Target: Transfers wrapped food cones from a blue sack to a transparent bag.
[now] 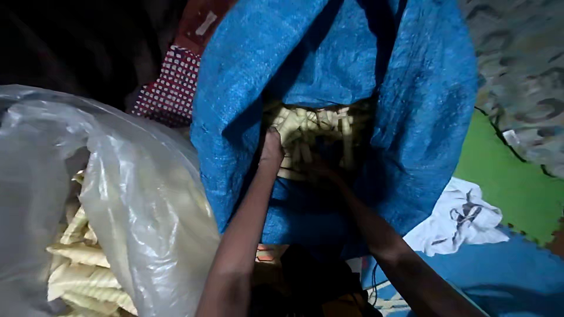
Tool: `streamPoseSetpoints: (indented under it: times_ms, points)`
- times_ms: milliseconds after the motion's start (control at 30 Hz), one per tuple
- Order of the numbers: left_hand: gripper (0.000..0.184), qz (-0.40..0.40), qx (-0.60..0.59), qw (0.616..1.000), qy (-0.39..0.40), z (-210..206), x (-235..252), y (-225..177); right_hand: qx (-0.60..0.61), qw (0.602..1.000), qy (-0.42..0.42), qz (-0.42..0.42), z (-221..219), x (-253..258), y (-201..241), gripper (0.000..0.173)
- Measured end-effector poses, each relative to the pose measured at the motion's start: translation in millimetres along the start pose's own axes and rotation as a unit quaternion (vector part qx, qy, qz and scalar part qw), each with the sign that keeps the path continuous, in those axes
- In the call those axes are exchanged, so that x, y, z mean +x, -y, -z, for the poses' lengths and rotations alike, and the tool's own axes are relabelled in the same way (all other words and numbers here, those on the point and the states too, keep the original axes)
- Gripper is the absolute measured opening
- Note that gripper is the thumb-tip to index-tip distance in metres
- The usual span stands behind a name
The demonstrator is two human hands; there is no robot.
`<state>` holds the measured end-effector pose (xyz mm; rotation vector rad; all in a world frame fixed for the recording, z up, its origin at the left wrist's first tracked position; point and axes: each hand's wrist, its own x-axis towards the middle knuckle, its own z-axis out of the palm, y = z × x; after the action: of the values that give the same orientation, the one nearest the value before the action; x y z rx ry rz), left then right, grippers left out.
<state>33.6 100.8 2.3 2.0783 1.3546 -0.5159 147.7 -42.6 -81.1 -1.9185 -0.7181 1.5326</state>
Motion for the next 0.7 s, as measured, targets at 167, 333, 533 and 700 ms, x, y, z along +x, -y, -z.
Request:
streamPoseSetpoints:
  times_ms: [167, 333, 533, 700]
  points:
    - [0.065, -0.077, -0.184, 0.979, 0.047, 5.2, 14.9, 19.2, 0.074, 0.996, -0.021, 0.042, -13.2, 0.3, 10.8, 0.061]
    - [0.056, -0.225, -0.271, 0.936, -0.016, 33.6, -23.5, 3.9, 0.012, 0.979, -0.145, 0.145, 23.2, -76.5, 63.1, 0.061]
    - [0.073, -0.349, -0.432, 0.827, -0.088, 62.8, -164.8, 11.3, 0.301, 0.765, -0.383, 0.422, 68.1, -165.8, 94.1, 0.032]
    - [0.046, -0.214, -0.592, 0.691, -0.355, 67.2, -336.9, 114.4, 0.488, 0.663, -0.374, 0.427, 14.6, -221.7, 179.3, 0.029]
